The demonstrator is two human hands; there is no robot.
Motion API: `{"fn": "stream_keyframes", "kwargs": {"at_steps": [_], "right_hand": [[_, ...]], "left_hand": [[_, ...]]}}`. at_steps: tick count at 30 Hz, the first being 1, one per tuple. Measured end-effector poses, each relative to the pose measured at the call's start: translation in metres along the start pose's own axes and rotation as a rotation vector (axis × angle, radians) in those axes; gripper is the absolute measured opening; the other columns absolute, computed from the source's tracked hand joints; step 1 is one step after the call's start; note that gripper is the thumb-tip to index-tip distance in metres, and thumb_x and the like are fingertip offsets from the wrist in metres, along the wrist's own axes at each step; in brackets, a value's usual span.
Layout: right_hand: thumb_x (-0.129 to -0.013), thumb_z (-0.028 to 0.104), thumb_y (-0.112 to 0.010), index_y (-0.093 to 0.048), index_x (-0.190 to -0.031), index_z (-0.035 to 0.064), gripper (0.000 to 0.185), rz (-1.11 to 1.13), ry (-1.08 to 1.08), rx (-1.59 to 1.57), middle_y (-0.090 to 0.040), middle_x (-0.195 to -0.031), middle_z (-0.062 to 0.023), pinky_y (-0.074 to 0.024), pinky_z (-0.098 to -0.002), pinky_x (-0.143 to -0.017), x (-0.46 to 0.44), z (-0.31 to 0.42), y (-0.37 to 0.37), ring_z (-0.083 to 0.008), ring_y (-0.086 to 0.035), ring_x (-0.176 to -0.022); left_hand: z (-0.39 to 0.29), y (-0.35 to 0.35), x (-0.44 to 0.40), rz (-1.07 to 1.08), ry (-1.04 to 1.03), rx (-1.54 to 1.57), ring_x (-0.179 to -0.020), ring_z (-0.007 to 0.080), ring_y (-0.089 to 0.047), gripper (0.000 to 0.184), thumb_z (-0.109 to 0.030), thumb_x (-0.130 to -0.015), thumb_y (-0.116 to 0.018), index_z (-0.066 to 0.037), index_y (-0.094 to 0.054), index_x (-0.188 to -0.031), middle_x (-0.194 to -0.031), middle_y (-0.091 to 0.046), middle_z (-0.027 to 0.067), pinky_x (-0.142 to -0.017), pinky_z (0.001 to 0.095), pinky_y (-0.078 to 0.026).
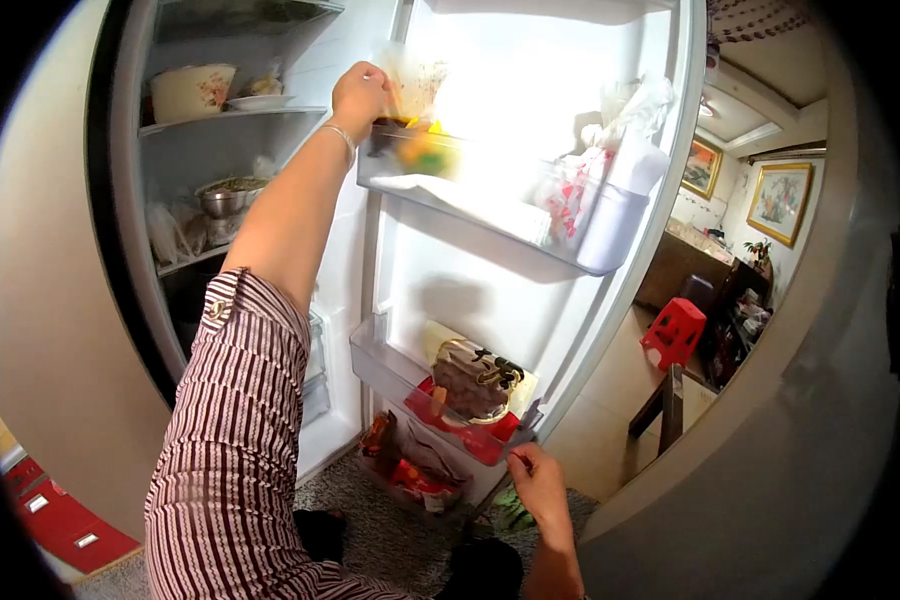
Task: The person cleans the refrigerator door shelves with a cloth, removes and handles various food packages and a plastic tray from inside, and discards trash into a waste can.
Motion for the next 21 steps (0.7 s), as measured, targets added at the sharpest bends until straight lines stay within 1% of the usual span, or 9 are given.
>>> {"fn": "stream_keyframes", "kwargs": {"at_steps": [2, 6, 8, 12, 14, 16, 17, 19, 21], "right_hand": [[-0.09, 0.017, -0.067, -0.067, -0.099, 0.0012, 0.018, -0.001, 0.001, 0.0, -0.068, -0.081, -0.0208, -0.0512, -0.0399, -0.066, -0.001, -0.003, -0.001, -0.0346, -0.068, -0.073], [-0.089, 0.017, -0.068, -0.067, -0.097, 0.0007, 0.018, 0.0, 0.004, -0.01, -0.068, -0.08, -0.0206, -0.0512, -0.0403, -0.065, 0.0, -0.009, -0.004, -0.0343, -0.068, -0.072], [-0.088, 0.017, -0.068, -0.068, -0.097, 0.0007, 0.018, 0.006, -0.009, -0.033, -0.068, -0.08, -0.0206, -0.0515, -0.0402, -0.064, -0.001, -0.011, -0.008, -0.0339, -0.068, -0.072], [-0.088, 0.016, -0.068, -0.068, -0.097, 0.0009, 0.017, -0.007, 0.049, -0.056, -0.068, -0.08, -0.02, -0.0524, -0.0393, -0.063, -0.003, -0.014, -0.017, -0.0329, -0.069, -0.071], [-0.088, 0.015, -0.068, -0.068, -0.097, 0.001, 0.017, 0.005, 0.073, -0.094, -0.068, -0.08, -0.0198, -0.0526, -0.0391, -0.063, -0.003, -0.008, -0.021, -0.0328, -0.069, -0.071], [-0.089, 0.015, -0.068, -0.067, -0.098, 0.0013, 0.017, -0.003, 0.114, -0.097, -0.068, -0.08, -0.0197, -0.0526, -0.0394, -0.063, -0.001, 0.01, -0.017, -0.034, -0.068, -0.071], [-0.089, 0.015, -0.068, -0.067, -0.098, 0.0013, 0.017, 0.003, 0.118, -0.101, -0.068, -0.08, -0.0197, -0.0526, -0.0394, -0.063, 0.0, 0.017, -0.017, -0.034, -0.068, -0.071], [-0.092, 0.01, -0.065, -0.066, -0.1, -0.0013, 0.014, 0.038, 0.105, -0.117, -0.066, -0.078, -0.007, -0.0473, -0.0297, -0.065, 0.004, 0.03, -0.018, -0.0121, -0.059, -0.072], [-0.092, 0.011, -0.065, -0.066, -0.102, -0.0007, 0.015, 0.064, 0.113, -0.149, -0.067, -0.079, -0.0066, -0.0475, -0.0295, -0.066, 0.008, 0.048, -0.015, -0.012, -0.059, -0.074]], "left_hand": [[-0.008, -0.001, 0.002, -0.063, 0.069, 0.368, -0.086, 0.022, -0.069, 0.01, -0.009, -0.101, -0.048, -0.003, -0.056, -0.104, -0.1, -0.067, 0.0145, -0.062, 0.0289, -0.054], [-0.028, -0.004, -0.006, -0.143, 0.013, 0.466, -0.088, 0.0254, -0.07, 0.009, -0.009, -0.102, -0.047, -0.002, -0.051, -0.105, -0.104, -0.066, 0.0187, -0.067, 0.0323, -0.058], [-0.04, -0.003, -0.011, -0.148, -0.023, 0.59, -0.09, 0.0283, -0.07, 0.01, -0.009, -0.102, -0.046, 0.0, -0.048, -0.106, -0.106, -0.065, 0.0208, -0.074, 0.034, -0.06], [-0.073, 0.008, -0.009, -0.08, -0.08, 0.657, -0.094, 0.0298, -0.07, 0.011, -0.009, -0.102, -0.046, 0.001, -0.047, -0.107, -0.113, -0.065, 0.025, -0.077, 0.0344, -0.06], [-0.092, 0.019, 0.003, -0.084, -0.066, 0.66, -0.096, 0.0289, -0.07, 0.011, -0.009, -0.102, -0.046, 0.001, -0.047, -0.107, -0.116, -0.065, 0.0241, -0.081, 0.0347, -0.06], [-0.111, 0.03, 0.013, 0.0, -0.086, 0.644, -0.096, 0.0274, -0.07, 0.012, -0.01, -0.103, -0.045, 0.001, -0.048, -0.107, -0.117, -0.065, 0.0218, -0.085, 0.0344, -0.058], [-0.12, 0.037, 0.018, 0.035, -0.09, 0.611, -0.102, 0.0277, -0.068, 0.014, -0.012, -0.104, -0.044, 0.001, -0.048, -0.108, -0.118, -0.065, 0.0207, -0.09, 0.0353, -0.057], [-0.13, 0.053, 0.027, 0.047, -0.096, 0.623, -0.105, 0.0285, -0.068, 0.016, -0.013, -0.105, -0.044, 0.001, -0.049, -0.109, -0.118, -0.065, 0.021, -0.092, 0.0365, -0.057], [-0.138, 0.067, 0.042, 0.055, -0.084, 0.636, -0.109, 0.0303, -0.066, 0.018, -0.014, -0.105, -0.043, 0.002, -0.049, -0.112, -0.119, -0.064, 0.0216, -0.095, 0.039, -0.057]]}}
Point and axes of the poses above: each hand's wrist, its own x-axis away from the middle knuckle, its own y-axis out of the back of the hand, z = x × y, the point moved 8 cm from there along -x, towards the middle knuckle
